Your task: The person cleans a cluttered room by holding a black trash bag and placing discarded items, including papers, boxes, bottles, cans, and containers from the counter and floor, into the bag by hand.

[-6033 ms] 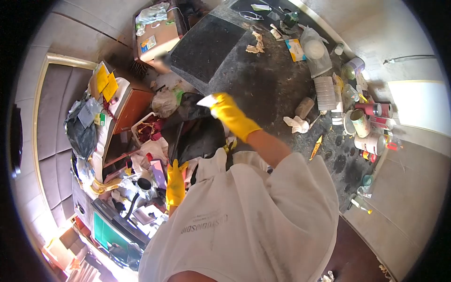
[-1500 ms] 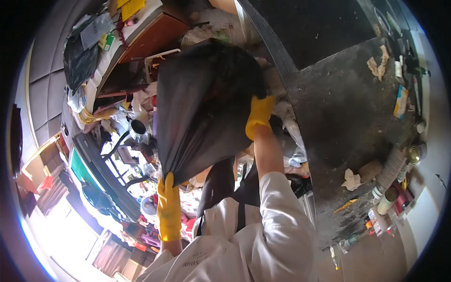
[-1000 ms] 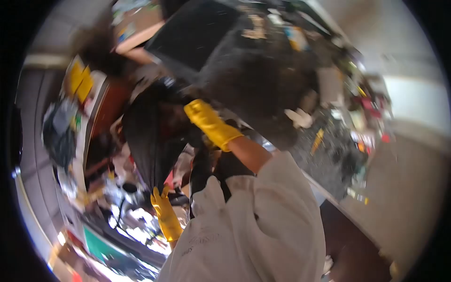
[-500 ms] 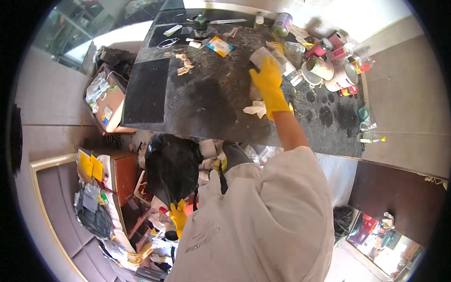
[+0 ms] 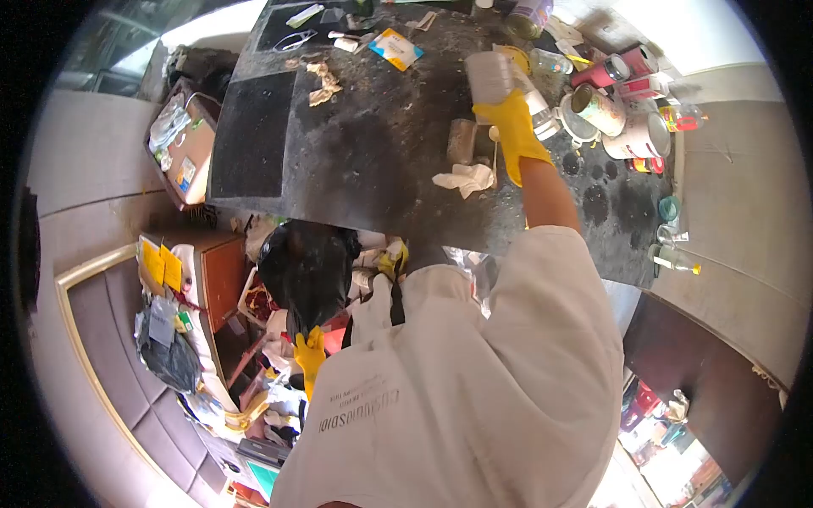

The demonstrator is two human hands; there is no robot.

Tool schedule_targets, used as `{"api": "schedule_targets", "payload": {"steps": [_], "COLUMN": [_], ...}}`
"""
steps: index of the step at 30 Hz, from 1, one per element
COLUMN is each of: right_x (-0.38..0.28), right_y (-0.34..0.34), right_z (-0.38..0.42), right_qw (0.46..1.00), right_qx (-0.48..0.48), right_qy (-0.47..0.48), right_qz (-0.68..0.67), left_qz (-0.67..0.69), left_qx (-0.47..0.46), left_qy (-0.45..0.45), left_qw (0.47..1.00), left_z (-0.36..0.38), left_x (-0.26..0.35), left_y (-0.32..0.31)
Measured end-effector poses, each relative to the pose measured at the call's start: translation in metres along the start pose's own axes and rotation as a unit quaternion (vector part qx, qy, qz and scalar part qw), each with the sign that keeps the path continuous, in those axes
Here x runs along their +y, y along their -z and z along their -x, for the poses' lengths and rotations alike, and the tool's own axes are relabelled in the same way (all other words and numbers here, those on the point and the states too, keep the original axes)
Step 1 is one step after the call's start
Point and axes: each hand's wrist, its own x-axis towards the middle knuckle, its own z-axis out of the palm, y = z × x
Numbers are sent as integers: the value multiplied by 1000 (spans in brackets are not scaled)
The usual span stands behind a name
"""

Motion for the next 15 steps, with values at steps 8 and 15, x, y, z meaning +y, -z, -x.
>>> {"api": "schedule_targets", "payload": {"steps": [8,15], "right_x": [-166,-218], "right_y": [16,-156], "right_z": [75,223], "right_qw": [920,797], "right_qx": [-181,-451], "right_qy": [-104,11], "right_qz": [-332,-401], "left_qz": [16,-17], "left_qx": [-67,-85], "left_qy": [-26,-109], "left_qw": [997,990], "left_z": [-26,45], "left_x": [-13,15], "left_y": [33,19]}}
